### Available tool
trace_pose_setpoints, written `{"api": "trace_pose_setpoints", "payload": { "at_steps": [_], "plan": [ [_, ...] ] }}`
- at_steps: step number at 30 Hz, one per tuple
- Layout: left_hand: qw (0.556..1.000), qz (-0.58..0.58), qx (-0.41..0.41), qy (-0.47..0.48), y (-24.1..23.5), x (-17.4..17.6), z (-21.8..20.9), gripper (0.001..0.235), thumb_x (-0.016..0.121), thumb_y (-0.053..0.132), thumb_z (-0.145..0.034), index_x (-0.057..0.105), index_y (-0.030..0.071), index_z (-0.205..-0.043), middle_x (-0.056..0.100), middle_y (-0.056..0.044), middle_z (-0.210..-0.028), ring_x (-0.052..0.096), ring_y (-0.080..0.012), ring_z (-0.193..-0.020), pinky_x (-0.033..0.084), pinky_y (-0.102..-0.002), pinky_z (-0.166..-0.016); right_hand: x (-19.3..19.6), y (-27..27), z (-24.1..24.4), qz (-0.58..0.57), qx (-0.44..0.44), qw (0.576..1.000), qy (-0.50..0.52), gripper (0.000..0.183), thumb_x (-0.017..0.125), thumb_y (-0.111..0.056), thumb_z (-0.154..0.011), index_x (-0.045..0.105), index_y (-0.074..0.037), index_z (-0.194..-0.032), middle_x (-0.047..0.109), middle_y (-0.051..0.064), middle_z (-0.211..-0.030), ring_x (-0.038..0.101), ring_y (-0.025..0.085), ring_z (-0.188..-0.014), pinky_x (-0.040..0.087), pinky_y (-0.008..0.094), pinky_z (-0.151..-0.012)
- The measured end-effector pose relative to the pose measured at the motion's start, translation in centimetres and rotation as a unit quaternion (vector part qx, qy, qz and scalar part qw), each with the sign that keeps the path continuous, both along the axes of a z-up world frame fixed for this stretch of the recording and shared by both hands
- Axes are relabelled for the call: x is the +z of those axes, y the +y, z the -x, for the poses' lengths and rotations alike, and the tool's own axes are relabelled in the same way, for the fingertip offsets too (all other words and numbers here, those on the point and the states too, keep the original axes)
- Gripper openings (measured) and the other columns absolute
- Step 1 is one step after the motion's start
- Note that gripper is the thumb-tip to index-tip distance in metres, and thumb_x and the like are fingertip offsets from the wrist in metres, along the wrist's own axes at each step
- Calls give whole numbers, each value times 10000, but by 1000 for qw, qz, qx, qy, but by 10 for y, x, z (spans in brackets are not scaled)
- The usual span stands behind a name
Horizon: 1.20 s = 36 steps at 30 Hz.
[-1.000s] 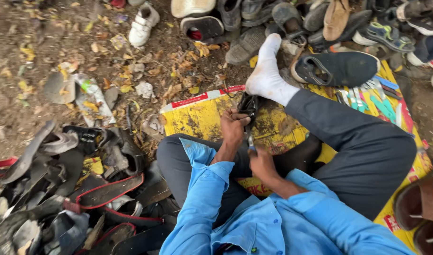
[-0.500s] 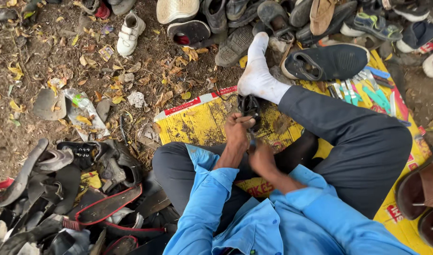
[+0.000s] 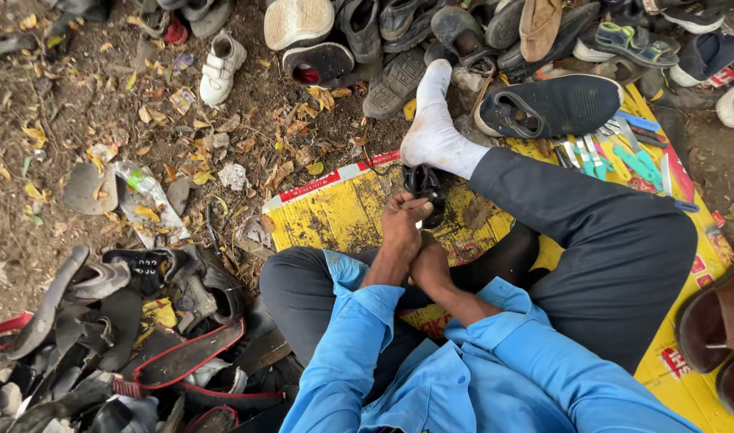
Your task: The person sits on the ground and uses a knife to scrape and clean the sole of a black shoe. They repeatedly scrape the sole and occasionally pick up other shoes from the surrounding pile.
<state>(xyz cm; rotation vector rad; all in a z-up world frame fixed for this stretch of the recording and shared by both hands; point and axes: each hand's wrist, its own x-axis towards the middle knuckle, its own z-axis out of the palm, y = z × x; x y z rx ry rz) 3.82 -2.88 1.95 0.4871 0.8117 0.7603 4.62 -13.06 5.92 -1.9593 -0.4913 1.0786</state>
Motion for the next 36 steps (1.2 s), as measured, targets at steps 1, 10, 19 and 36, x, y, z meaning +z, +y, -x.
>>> {"api": "trace_pose_setpoints", "payload": {
  "at_steps": [1, 10, 19, 36],
  "plan": [
    [999, -19, -40, 13, 6, 10, 9, 434, 690, -185, -832, 514, -10, -1188, 687, -203, -1048, 665, -284, -963, 585, -368, -879, 6, 0, 1, 2, -7, 1000, -7, 201, 520, -70, -940, 624, -2, -1098, 673, 111, -665, 653, 219, -451, 514, 386, -386],
    [406, -838, -182, 316, 49, 67, 39, 251, 673, 121, -784, 768, 170, -1011, 710, -77, -1251, 609, -385, -1323, 327, -482, -1189, 4, -24, -25, 1, 11, 1000, -21, 183, 559, -175, -982, 654, -66, -1094, 598, 85, -571, 563, 204, -396, 461, 379, -381],
    [495, -776, -272, 281, 23, 34, 17, 234, 669, 309, -862, 672, 92, -949, 690, -120, -934, 672, -337, -973, 498, -486, -978, -42, -50, -104, 47, 53, 997, -7, 250, 554, -268, -1034, 682, -54, -1035, 555, 92, -559, 505, 239, -421, 407, 415, -431],
    [690, -517, -38, 505, 24, 10, -22, 260, 666, 305, -946, 692, 63, -1037, 706, -175, -1056, 675, -413, -932, 533, -519, -803, -35, 68, -164, 41, 275, 916, -289, 279, 577, -274, -962, 711, -41, -1036, 703, 301, -974, 686, 492, -927, 527, 570, -824]
  ]
}}
